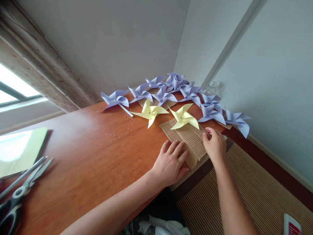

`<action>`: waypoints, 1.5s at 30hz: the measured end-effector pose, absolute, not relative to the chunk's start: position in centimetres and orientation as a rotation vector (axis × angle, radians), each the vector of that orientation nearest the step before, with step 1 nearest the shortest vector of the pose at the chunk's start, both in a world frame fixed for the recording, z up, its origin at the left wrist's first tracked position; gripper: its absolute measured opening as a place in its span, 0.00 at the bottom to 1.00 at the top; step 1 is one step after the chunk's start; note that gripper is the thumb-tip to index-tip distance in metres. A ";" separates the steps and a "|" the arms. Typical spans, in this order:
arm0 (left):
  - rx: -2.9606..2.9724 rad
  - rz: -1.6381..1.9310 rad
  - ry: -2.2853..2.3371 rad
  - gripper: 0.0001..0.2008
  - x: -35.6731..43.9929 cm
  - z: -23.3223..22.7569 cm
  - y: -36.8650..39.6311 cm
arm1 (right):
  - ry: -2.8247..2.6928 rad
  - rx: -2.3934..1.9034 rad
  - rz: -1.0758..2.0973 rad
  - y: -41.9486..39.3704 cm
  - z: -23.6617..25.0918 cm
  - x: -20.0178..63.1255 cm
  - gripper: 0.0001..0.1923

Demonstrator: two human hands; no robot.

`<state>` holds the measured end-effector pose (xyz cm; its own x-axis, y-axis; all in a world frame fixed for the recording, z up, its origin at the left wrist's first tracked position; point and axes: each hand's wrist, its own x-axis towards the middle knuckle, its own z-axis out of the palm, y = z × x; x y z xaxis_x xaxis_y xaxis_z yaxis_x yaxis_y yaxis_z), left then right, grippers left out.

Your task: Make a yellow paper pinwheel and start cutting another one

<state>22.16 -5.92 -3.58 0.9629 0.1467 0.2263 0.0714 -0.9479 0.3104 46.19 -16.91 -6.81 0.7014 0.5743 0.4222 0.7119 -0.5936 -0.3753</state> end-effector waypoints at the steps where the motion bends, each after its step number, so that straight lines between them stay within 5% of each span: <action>1: 2.811 0.358 0.166 0.27 22.2 -3.6 -5.8 | -0.988 -2.387 -0.352 -16.9 -6.8 46.3 0.17; 39: 2.800 0.401 0.221 0.29 23.2 -3.5 -5.0 | -1.137 -2.328 -0.536 -16.7 -6.1 44.2 0.17; 45: 2.800 0.385 0.250 0.17 20.1 -1.4 -4.3 | -1.208 -2.082 -0.435 -13.0 -3.0 37.3 0.13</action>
<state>20.10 -4.35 -1.45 0.9489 0.2102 0.2354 0.1290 -0.9390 0.3188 37.34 -13.03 -3.01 0.5129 0.6293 0.5839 0.8571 -0.3365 -0.3902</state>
